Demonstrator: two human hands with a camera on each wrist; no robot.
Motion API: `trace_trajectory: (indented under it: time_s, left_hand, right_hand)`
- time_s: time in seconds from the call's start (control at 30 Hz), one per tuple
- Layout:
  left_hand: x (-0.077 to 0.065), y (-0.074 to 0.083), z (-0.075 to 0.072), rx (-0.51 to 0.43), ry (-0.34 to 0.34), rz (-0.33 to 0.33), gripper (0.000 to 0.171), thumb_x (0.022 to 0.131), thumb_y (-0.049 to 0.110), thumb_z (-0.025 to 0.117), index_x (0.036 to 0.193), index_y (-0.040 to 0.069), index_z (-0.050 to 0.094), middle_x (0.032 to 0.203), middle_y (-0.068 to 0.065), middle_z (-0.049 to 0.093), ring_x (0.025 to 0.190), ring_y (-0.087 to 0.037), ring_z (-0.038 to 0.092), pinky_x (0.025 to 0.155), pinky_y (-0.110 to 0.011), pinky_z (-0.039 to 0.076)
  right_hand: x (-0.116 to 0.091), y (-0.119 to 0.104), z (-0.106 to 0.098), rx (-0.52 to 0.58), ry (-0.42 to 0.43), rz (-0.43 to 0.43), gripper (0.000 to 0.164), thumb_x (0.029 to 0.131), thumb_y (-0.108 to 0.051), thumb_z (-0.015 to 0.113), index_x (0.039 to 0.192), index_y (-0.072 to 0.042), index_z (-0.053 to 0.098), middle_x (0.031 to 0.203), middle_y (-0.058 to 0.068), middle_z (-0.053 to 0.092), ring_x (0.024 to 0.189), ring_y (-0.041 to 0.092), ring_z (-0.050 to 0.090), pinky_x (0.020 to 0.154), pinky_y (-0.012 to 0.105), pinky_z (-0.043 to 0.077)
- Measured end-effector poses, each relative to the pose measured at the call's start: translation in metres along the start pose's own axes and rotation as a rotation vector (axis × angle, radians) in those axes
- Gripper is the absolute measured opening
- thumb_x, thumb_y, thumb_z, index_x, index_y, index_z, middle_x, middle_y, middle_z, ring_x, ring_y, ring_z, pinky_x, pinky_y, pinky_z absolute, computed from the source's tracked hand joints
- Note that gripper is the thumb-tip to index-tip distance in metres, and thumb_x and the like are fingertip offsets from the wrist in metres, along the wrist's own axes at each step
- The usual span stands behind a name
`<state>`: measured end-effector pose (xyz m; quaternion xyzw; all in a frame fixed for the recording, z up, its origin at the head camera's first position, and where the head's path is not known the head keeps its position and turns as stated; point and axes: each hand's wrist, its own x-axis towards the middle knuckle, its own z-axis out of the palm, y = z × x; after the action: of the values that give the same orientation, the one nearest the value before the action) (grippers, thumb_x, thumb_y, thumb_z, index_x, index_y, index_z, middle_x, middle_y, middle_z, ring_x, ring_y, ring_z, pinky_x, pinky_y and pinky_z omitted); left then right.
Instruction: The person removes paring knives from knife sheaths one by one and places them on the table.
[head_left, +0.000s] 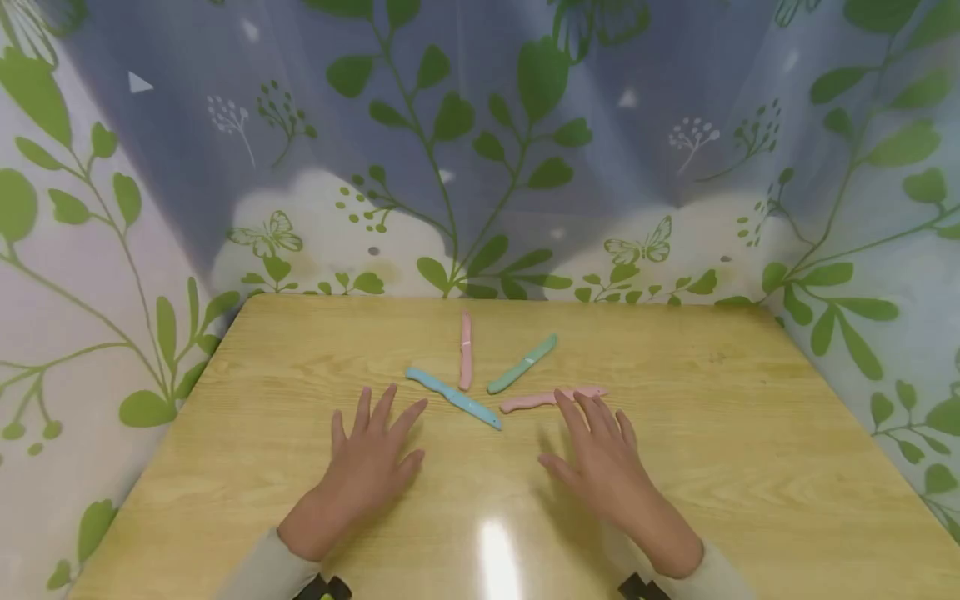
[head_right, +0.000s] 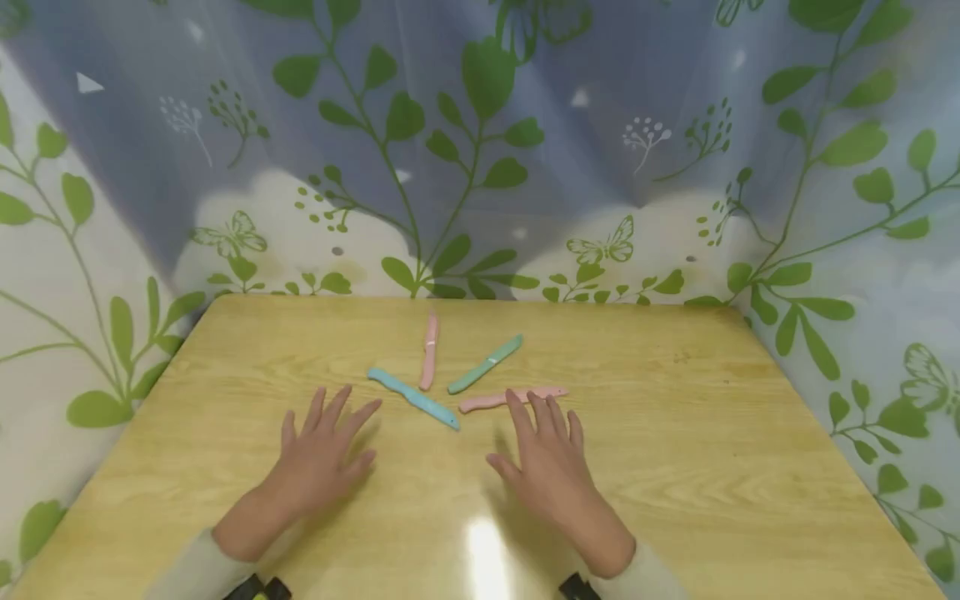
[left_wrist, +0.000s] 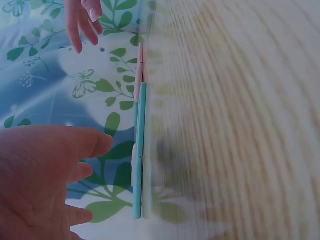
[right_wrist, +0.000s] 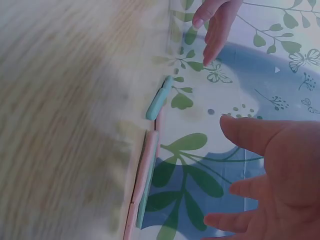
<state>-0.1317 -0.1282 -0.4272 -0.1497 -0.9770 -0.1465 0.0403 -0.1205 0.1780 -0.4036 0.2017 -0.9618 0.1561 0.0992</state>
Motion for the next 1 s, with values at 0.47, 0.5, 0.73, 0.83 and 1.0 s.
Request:
trace_trajectory:
  time_s: [0.47,0.5,0.73,0.83,1.0]
  left_hand:
    - [0.014,0.003,-0.004,0.0,0.017,-0.008,0.06,0.09,0.033,0.069,0.144,0.024,0.045,0.154,-0.018,0.03,0.141,-0.048,0.019,0.102,-0.078,0.015]
    - [0.015,0.003,-0.003,0.005,0.022,-0.004,0.059,0.09,0.033,0.069,0.144,0.024,0.046,0.154,-0.018,0.031,0.141,-0.048,0.021,0.102,-0.078,0.016]
    - [0.023,0.0,-0.002,0.046,0.052,0.027,0.059,0.088,0.031,0.072,0.141,0.025,0.048,0.148,-0.016,0.042,0.137,-0.045,0.033,0.1,-0.077,0.022]
    - [0.024,-0.002,-0.003,0.065,0.062,0.045,0.058,0.088,0.03,0.072,0.141,0.024,0.048,0.146,-0.016,0.045,0.135,-0.045,0.036,0.099,-0.077,0.023]
    - [0.029,-0.002,-0.003,0.082,0.089,0.071,0.055,0.088,0.029,0.073,0.138,0.022,0.052,0.141,-0.015,0.05,0.13,-0.043,0.042,0.098,-0.077,0.025]
  right_hand:
    - [0.021,-0.014,0.001,0.009,0.01,-0.016,0.075,0.085,-0.034,0.075,0.143,-0.003,0.041,0.137,0.026,0.046,0.129,0.049,0.039,0.101,0.073,0.028]
    - [0.023,-0.015,0.001,0.01,0.006,-0.012,0.074,0.086,-0.034,0.075,0.143,-0.003,0.041,0.137,0.025,0.046,0.13,0.048,0.039,0.102,0.072,0.028]
    - [0.034,-0.019,0.005,0.014,-0.03,0.004,0.07,0.086,-0.034,0.074,0.141,-0.003,0.044,0.138,0.024,0.047,0.13,0.043,0.04,0.104,0.07,0.028]
    - [0.037,-0.02,0.007,0.014,-0.031,0.0,0.068,0.086,-0.033,0.075,0.139,-0.001,0.046,0.136,0.024,0.049,0.129,0.042,0.042,0.104,0.067,0.03]
    - [0.043,-0.023,0.009,0.021,-0.018,-0.014,0.066,0.085,-0.03,0.076,0.137,-0.001,0.047,0.131,0.022,0.053,0.127,0.04,0.044,0.103,0.066,0.032]
